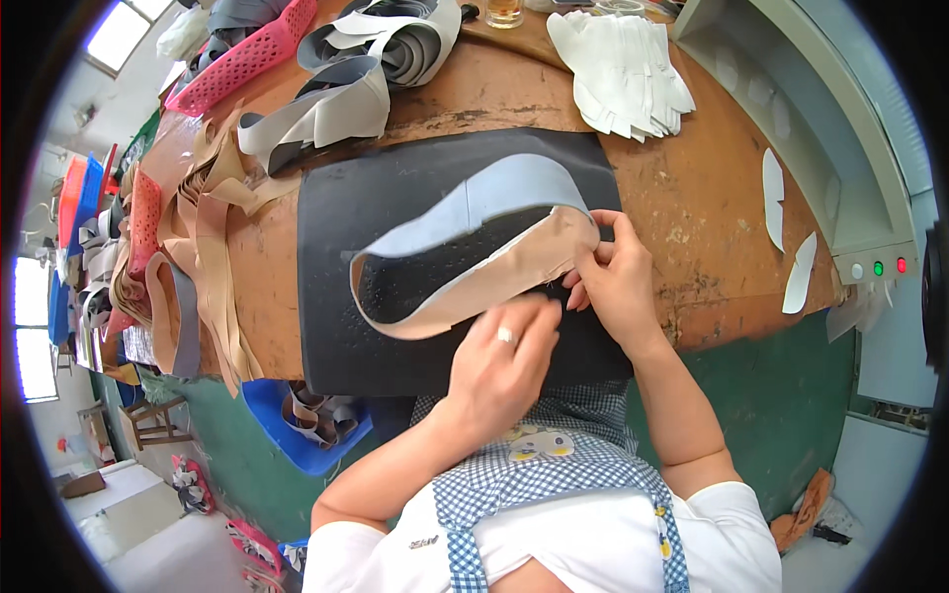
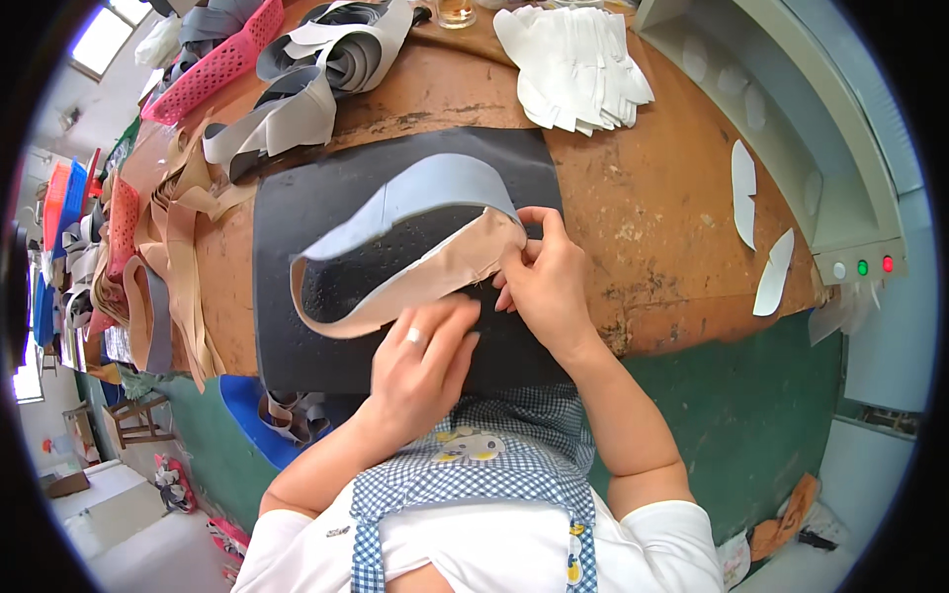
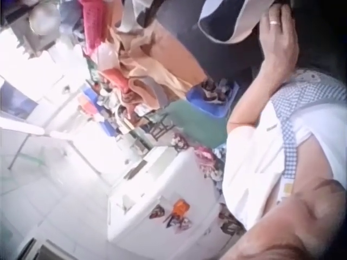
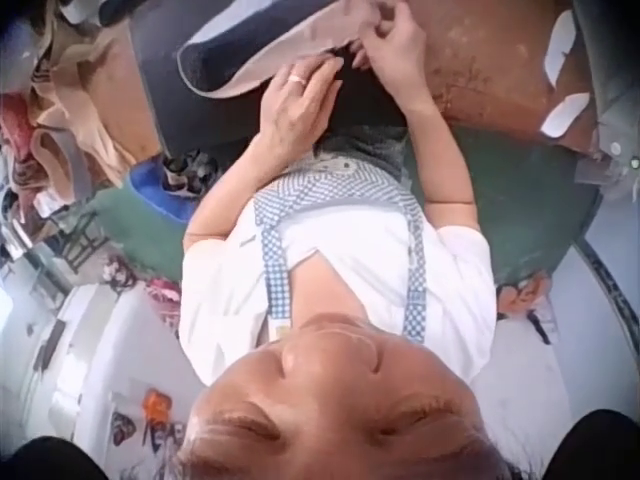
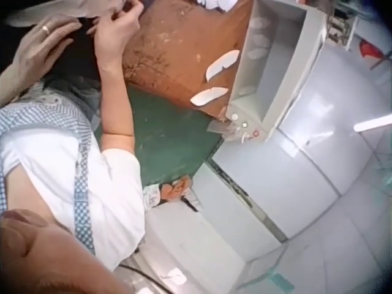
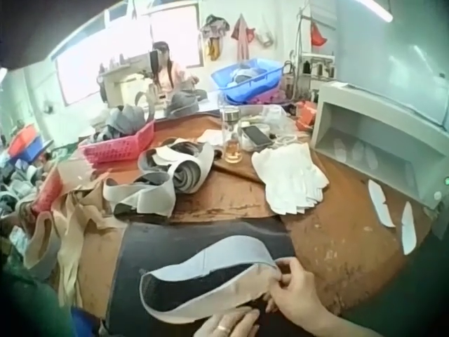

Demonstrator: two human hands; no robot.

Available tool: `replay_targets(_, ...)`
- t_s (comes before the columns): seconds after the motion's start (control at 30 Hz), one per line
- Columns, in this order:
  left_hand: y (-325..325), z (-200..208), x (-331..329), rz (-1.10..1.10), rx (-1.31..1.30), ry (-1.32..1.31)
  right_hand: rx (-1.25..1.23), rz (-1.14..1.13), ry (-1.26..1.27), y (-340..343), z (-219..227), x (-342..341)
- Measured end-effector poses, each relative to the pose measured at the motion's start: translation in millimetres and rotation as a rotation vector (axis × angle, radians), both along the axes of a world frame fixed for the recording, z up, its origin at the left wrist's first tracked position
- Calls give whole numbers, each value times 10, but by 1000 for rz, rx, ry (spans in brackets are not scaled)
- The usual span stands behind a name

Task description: Inspecting and preparing shoe upper components for assembly at a factory workbench.

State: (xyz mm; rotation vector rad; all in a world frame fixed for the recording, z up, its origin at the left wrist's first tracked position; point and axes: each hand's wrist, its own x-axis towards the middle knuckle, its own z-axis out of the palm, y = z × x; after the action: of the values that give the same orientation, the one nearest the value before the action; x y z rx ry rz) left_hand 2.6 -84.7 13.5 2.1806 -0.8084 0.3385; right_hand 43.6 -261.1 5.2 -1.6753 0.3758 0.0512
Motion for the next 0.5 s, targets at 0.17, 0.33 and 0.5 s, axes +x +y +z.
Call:
replay_targets(0.17,-30,-336,331,153,170,-27,-41,51,11,4,34,-144)
replay_targets(0.33,-36,-332,347,136,215,-77,-318,37,-105,-110,-27,-141)
replay_targets(0.5,-95,-236,400,132,253,-41,-709,53,-430,-209,-147,116)
